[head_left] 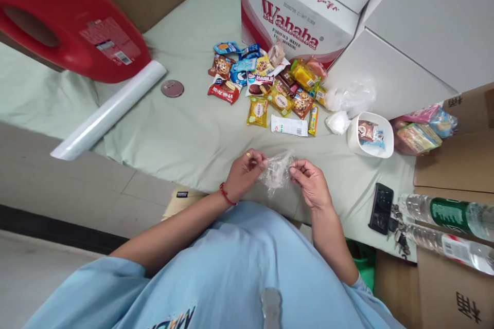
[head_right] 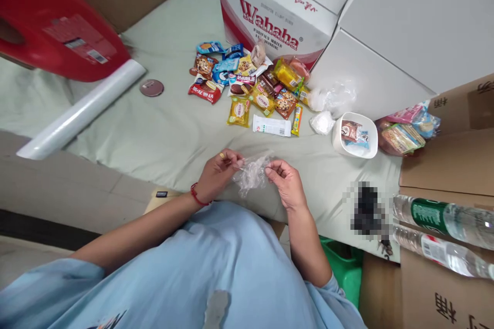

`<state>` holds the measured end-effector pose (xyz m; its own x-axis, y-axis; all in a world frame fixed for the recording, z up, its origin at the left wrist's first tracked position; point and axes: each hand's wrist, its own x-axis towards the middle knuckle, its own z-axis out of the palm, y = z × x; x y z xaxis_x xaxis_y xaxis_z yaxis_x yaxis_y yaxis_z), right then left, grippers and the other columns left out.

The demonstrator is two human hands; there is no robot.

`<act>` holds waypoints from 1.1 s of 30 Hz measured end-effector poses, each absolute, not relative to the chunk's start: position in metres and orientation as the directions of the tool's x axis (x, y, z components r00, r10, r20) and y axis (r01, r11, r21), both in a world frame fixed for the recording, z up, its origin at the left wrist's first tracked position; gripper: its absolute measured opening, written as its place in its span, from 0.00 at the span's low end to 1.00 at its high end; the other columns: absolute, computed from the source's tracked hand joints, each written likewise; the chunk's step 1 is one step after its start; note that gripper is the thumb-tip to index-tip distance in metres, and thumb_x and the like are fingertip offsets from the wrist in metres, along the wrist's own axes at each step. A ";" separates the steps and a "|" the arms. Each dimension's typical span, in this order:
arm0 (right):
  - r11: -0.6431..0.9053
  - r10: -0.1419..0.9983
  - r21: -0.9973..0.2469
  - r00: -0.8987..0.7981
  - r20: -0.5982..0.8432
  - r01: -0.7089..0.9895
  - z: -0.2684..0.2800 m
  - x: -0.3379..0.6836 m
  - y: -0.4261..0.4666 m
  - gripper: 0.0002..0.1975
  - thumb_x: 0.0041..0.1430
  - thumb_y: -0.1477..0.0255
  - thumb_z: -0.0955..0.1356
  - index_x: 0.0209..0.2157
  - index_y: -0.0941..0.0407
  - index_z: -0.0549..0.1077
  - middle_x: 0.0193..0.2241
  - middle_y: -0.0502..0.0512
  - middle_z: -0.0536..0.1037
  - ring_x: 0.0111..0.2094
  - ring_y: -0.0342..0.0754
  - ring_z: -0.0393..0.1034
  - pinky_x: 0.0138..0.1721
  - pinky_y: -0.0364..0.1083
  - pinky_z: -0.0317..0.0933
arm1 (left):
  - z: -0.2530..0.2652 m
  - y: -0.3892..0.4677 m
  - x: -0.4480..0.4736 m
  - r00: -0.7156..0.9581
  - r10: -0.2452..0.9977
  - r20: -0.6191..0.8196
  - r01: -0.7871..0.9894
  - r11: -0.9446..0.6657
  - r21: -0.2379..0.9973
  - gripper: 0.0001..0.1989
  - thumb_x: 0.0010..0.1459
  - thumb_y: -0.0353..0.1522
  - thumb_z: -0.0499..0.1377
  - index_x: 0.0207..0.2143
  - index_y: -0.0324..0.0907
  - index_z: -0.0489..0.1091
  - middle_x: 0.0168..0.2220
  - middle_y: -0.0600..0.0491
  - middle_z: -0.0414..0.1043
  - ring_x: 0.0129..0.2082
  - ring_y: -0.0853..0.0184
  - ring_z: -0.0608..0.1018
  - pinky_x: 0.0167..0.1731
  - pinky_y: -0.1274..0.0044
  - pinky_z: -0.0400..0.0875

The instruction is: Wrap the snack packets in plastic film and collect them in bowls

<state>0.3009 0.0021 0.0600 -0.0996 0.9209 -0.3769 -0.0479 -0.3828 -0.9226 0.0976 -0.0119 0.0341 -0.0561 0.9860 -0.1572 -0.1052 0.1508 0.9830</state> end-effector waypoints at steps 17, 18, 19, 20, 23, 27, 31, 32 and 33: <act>-0.577 0.814 -0.751 -0.145 -0.563 -0.321 0.075 0.277 -0.005 0.16 0.49 0.66 0.80 0.33 0.53 0.72 0.21 0.43 0.67 0.19 0.37 0.55 0.15 0.33 0.52 | 0.004 -0.003 0.045 -0.208 0.951 -0.230 -0.177 0.195 0.965 0.08 0.60 0.37 0.58 0.36 0.45 0.62 0.34 0.55 0.71 0.34 0.66 0.78 0.39 0.70 0.75; -0.579 0.811 -0.742 -0.150 -0.565 -0.339 0.077 0.277 -0.004 0.16 0.49 0.67 0.79 0.34 0.53 0.72 0.21 0.43 0.66 0.19 0.37 0.54 0.14 0.32 0.51 | 0.004 -0.003 0.042 -0.203 0.966 -0.161 -0.111 0.141 0.984 0.07 0.59 0.36 0.58 0.37 0.45 0.64 0.37 0.52 0.72 0.37 0.64 0.78 0.42 0.68 0.76; -0.581 0.809 -0.733 -0.155 -0.566 -0.354 0.078 0.276 -0.003 0.15 0.49 0.67 0.79 0.34 0.53 0.72 0.20 0.43 0.65 0.18 0.36 0.54 0.13 0.32 0.50 | 0.005 -0.004 0.038 -0.168 0.983 -0.068 -0.024 0.065 0.998 0.07 0.58 0.34 0.58 0.39 0.44 0.66 0.41 0.50 0.72 0.42 0.62 0.78 0.45 0.66 0.75; -0.582 0.808 -0.725 -0.158 -0.568 -0.368 0.079 0.276 -0.003 0.15 0.49 0.68 0.79 0.34 0.53 0.73 0.20 0.43 0.65 0.18 0.36 0.53 0.12 0.31 0.50 | 0.007 -0.006 0.036 -0.101 0.994 0.032 0.064 -0.026 0.998 0.09 0.57 0.32 0.59 0.42 0.44 0.68 0.47 0.47 0.72 0.48 0.60 0.77 0.50 0.64 0.74; -0.580 0.807 -0.710 -0.159 -0.569 -0.400 0.080 0.275 -0.001 0.13 0.50 0.70 0.79 0.35 0.54 0.75 0.21 0.43 0.66 0.18 0.35 0.53 0.12 0.30 0.52 | 0.010 -0.014 0.035 0.173 0.952 0.251 0.202 -0.284 0.938 0.21 0.56 0.29 0.60 0.54 0.46 0.69 0.62 0.42 0.66 0.62 0.54 0.70 0.62 0.58 0.66; -0.572 0.809 -0.682 -0.175 -0.562 -0.455 0.081 0.270 -0.001 0.11 0.53 0.71 0.78 0.37 0.52 0.76 0.26 0.45 0.71 0.19 0.34 0.59 0.12 0.29 0.56 | 0.003 -0.023 0.051 0.315 0.884 0.345 0.280 -0.434 0.856 0.35 0.57 0.41 0.68 0.64 0.46 0.62 0.68 0.37 0.59 0.67 0.46 0.64 0.65 0.54 0.60; -0.537 0.832 -0.645 -0.216 -0.511 -0.543 0.086 0.269 -0.003 0.10 0.54 0.72 0.77 0.35 0.51 0.76 0.27 0.47 0.70 0.25 0.36 0.65 0.12 0.26 0.55 | -0.007 -0.023 0.068 0.251 0.910 0.331 0.365 -0.405 0.838 0.41 0.52 0.49 0.70 0.63 0.43 0.63 0.68 0.34 0.59 0.67 0.43 0.64 0.65 0.51 0.57; -0.530 0.837 -0.634 -0.225 -0.499 -0.563 0.087 0.270 -0.004 0.09 0.54 0.73 0.77 0.34 0.51 0.75 0.27 0.47 0.70 0.26 0.36 0.65 0.12 0.25 0.55 | -0.008 -0.022 0.070 0.230 0.919 0.320 0.370 -0.387 0.845 0.36 0.54 0.47 0.69 0.60 0.42 0.66 0.66 0.34 0.62 0.67 0.44 0.65 0.65 0.51 0.59; -0.525 0.840 -0.624 -0.231 -0.492 -0.579 0.089 0.272 -0.005 0.08 0.55 0.73 0.77 0.34 0.51 0.75 0.27 0.47 0.69 0.27 0.37 0.65 0.12 0.25 0.55 | -0.008 -0.021 0.073 0.216 0.926 0.309 0.360 -0.370 0.856 0.28 0.56 0.45 0.68 0.56 0.42 0.70 0.63 0.36 0.66 0.65 0.46 0.66 0.64 0.52 0.60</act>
<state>0.2721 -0.0045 0.0886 -0.2312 0.8395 -0.4916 -0.5795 -0.5248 -0.6236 0.0728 -0.0212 -0.0080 0.2160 0.9262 0.3091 0.3604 -0.3698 0.8563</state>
